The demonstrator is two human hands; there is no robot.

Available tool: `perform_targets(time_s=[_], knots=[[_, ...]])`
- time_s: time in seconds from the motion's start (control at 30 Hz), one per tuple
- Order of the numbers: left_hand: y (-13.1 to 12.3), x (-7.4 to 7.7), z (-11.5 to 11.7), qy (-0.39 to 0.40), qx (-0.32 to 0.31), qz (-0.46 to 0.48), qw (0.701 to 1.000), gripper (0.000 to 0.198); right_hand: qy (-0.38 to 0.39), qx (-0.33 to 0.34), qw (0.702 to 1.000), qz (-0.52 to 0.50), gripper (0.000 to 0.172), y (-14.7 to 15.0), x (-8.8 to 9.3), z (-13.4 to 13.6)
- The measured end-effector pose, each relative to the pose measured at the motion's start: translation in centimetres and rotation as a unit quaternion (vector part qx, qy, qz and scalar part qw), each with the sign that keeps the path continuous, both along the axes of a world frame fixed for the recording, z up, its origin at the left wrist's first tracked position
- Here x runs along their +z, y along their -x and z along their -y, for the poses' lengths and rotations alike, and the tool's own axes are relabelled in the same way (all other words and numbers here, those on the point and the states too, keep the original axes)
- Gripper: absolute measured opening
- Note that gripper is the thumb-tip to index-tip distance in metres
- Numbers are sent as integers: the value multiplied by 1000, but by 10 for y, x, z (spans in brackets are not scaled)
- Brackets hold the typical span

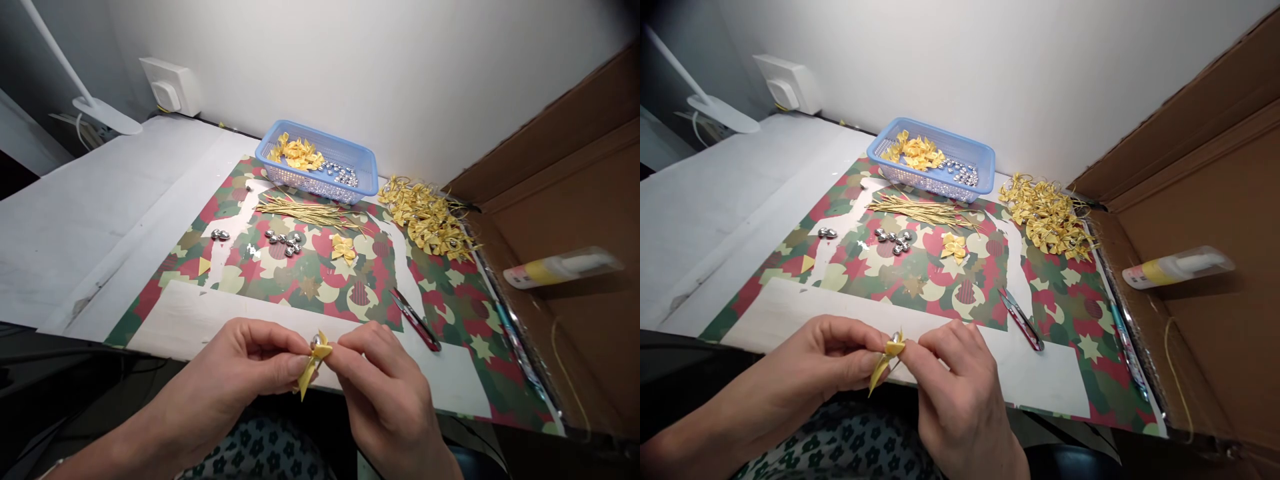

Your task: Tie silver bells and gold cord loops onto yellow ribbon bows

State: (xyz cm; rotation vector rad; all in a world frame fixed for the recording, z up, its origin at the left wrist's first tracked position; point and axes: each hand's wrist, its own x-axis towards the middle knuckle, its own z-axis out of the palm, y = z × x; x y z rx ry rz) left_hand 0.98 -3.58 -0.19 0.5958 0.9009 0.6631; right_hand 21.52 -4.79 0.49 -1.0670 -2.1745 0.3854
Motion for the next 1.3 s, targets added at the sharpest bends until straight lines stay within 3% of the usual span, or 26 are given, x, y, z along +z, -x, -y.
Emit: perform_targets(time_s=[0.5, 1.03, 1.17, 1.3], knots=[[1, 1, 2, -10, 0, -6, 1000, 7, -14, -8, 1000, 6, 36, 2, 2, 2], [0, -3, 5, 2, 6, -13, 1000, 6, -113, -31, 991, 66, 25, 9, 1, 6], [-2, 0, 4, -31, 11, -52, 998, 6, -83, -40, 995, 32, 18, 7, -2, 5], [-4, 5, 3, -102, 43, -131, 985, 5, -27, -67, 997, -33, 25, 2, -1, 8]])
